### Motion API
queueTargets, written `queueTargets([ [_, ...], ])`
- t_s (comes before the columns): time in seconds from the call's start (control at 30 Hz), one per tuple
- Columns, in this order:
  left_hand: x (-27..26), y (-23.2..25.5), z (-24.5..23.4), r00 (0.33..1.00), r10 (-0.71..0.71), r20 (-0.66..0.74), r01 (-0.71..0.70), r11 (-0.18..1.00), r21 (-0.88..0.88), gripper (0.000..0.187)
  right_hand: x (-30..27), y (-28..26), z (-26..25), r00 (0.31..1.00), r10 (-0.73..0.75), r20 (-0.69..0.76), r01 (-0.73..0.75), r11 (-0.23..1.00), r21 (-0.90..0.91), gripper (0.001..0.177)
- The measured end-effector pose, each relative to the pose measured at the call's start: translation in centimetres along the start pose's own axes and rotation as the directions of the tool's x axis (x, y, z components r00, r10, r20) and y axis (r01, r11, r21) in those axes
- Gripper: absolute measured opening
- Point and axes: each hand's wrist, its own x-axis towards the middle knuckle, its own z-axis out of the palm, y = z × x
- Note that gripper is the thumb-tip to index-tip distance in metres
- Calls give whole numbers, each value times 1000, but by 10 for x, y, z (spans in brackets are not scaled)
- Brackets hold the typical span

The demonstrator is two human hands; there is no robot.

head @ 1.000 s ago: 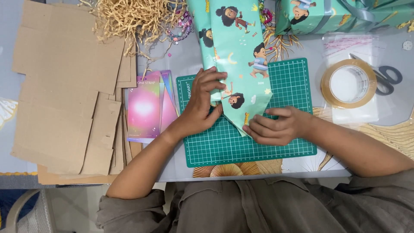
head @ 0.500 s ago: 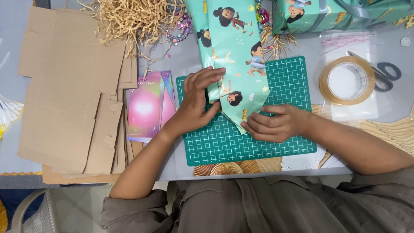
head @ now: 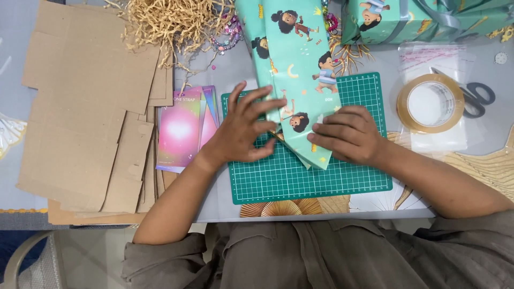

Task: The person is wrapping a small cardboard box with decorative wrapping paper, using tape and scissors to secure it.

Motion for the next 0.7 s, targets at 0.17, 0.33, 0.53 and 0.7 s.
queueTargets([
  [0.17,11,12,-9,965,226,-131,-164,914,371,13,-7,1,7,993,-104,-63,106,994,23,12],
  [0.33,7,7,1,934,330,-137,-232,851,471,16,-7,5,9,980,-180,-81,180,984,-12,10],
  [0.53,0,-13,3,972,203,-118,-147,918,368,10,-16,5,9,975,-219,-47,216,974,-66,19],
  [0.7,12,-11,-17,988,156,-17,-152,976,155,33,-16,4,10,980,-191,-49,187,980,-73,11],
])
